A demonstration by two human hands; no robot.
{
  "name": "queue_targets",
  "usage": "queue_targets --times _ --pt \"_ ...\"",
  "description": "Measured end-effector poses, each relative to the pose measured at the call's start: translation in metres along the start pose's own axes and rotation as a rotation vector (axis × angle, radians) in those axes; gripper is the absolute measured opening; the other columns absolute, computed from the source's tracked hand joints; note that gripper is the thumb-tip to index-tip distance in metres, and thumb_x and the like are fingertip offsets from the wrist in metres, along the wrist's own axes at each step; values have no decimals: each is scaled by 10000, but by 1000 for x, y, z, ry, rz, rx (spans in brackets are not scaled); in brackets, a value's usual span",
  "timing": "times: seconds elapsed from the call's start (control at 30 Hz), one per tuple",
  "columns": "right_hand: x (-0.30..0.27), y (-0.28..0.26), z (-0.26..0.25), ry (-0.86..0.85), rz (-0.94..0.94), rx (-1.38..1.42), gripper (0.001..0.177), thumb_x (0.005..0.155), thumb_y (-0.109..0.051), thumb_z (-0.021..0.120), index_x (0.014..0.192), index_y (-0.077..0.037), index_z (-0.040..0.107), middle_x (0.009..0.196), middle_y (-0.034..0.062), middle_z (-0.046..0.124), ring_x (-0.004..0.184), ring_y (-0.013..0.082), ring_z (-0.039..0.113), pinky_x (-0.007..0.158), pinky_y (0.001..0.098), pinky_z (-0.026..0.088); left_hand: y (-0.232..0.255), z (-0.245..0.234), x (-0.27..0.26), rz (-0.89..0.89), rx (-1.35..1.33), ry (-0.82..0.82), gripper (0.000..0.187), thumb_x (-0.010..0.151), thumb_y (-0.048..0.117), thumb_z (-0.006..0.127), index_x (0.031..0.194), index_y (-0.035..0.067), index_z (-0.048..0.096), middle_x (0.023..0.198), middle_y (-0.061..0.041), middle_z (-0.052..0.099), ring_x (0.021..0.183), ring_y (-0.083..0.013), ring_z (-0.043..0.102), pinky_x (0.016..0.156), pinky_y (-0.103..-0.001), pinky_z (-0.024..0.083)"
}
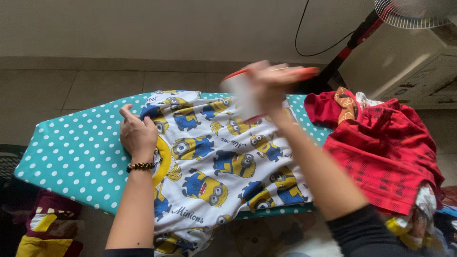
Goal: The person uses a lint roller to remove lint from a Minions-patterned shirt and a red shirt on a polka-dotted ironing board. The person rolls the lint roller over each shirt, then places the shirts into a laundry basket.
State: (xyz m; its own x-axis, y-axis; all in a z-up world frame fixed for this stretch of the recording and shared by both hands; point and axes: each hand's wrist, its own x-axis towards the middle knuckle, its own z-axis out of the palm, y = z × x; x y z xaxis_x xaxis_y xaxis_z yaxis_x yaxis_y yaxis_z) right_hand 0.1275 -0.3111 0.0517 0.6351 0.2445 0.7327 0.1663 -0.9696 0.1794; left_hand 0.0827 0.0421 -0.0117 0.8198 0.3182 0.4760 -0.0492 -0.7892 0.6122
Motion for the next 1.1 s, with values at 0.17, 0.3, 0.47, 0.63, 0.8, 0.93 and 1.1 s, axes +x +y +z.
queue_targets --times 0.17,0.3,0.47,0.63,0.8,0.93,1.1 --pt "-12 -158 -6 -147 27 581 209 885 -188 588 1015 -227 746 695 114 686 697 302 694 817 600 453 -9 -6 3 -26 -110 -87 580 881 53 759 1379 27 462 993 -193 666 953 -389 654 837 -493 510" --pt "-25 -109 -9 -427 71 355 231 1023 -200 481 1082 -214 704 743 104 709 672 280 703 713 474 483 -21 -12 1 47 -134 -125 488 882 25 786 1281 16 505 961 -163 656 932 -350 656 845 -470 521" --pt "-43 36 5 -326 299 181 201 917 -256 554 1032 -260 719 874 101 775 838 346 710 947 699 253 -14 -13 2 149 -79 -55 306 845 -3 792 1091 36 613 995 -156 624 916 -345 641 800 -450 525" --pt "-67 142 -12 -381 274 -337 242 910 -211 579 1056 -319 739 797 140 736 797 323 701 995 648 258 -8 -19 -1 107 -34 -43 241 856 67 810 1037 55 651 1025 -131 617 947 -328 639 818 -438 530" --pt "-36 139 -26 -105 45 -432 190 992 -65 563 946 -191 698 704 74 678 787 265 662 1054 508 343 -7 -20 -5 205 83 -68 380 876 153 707 1243 249 730 1279 -134 586 1220 -347 520 1020 -524 419" --pt "25 -1 16 22 -52 -96 238 1041 -240 597 838 -124 641 653 101 542 648 283 597 683 474 419 -13 -5 -6 205 235 -128 433 932 247 586 1333 368 694 1561 -177 443 1496 -400 267 1178 -645 145" --pt "41 -192 37 -262 -25 216 209 883 -132 536 1024 -242 645 622 76 653 689 312 676 951 694 346 -27 4 0 114 291 -227 449 951 313 527 1375 418 634 1659 -183 294 1560 -426 76 1163 -722 -32"
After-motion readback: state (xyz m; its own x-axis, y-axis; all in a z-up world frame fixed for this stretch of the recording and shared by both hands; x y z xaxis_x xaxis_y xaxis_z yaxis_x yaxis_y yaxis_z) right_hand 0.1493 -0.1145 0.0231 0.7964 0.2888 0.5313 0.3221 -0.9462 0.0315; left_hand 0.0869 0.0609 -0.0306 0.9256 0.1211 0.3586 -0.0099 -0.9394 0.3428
